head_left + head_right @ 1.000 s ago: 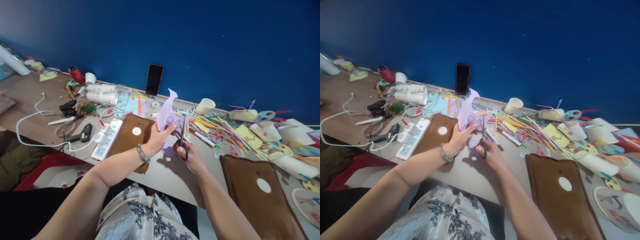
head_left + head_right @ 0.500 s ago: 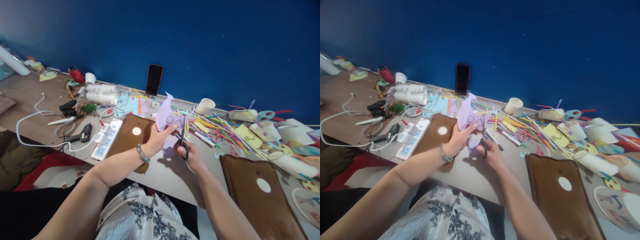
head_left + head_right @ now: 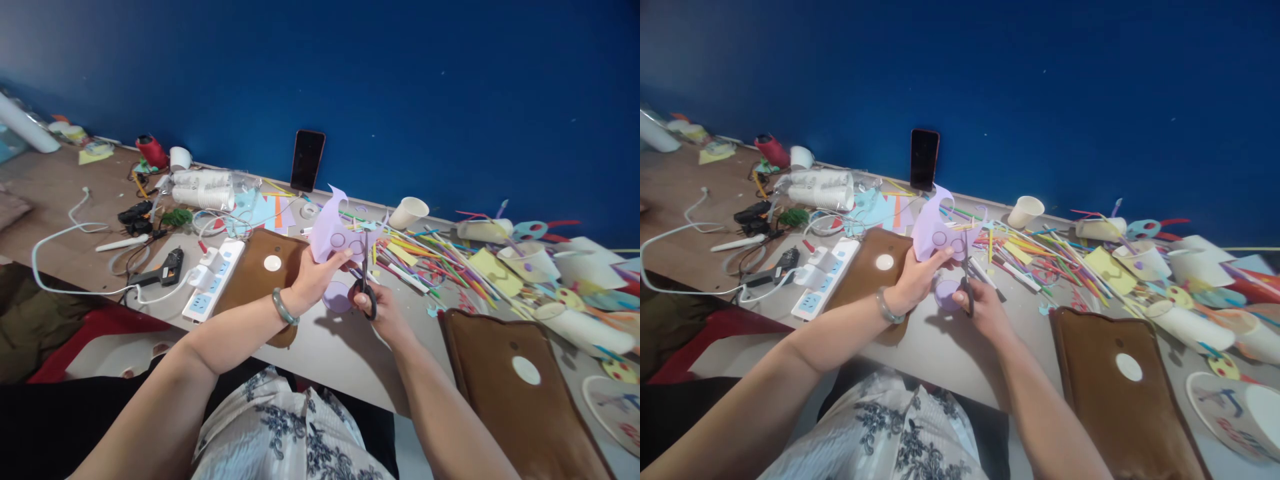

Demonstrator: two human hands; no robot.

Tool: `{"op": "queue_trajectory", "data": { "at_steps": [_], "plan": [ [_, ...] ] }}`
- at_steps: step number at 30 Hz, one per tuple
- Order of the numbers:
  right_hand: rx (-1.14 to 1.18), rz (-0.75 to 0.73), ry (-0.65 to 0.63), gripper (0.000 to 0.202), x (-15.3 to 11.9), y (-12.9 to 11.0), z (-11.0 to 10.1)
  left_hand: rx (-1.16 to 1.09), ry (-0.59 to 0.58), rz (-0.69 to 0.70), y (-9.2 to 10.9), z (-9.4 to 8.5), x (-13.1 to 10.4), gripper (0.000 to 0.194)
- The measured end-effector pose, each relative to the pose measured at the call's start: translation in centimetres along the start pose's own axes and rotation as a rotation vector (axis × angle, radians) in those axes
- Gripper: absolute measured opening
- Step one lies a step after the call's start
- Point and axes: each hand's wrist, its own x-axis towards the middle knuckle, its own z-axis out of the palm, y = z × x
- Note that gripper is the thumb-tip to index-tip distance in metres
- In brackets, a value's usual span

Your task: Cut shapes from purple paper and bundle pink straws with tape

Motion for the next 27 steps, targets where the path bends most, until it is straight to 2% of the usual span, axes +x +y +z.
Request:
{"op": "queue_trajectory", "data": {
  "at_steps": [27],
  "plan": [
    [-0.016, 0.039, 0.014, 0.059, 0.0, -0.48, -0.28, 0.01, 0.0, 0.016, -0.31, -0.31, 0.22, 0.035]
  ]
}}
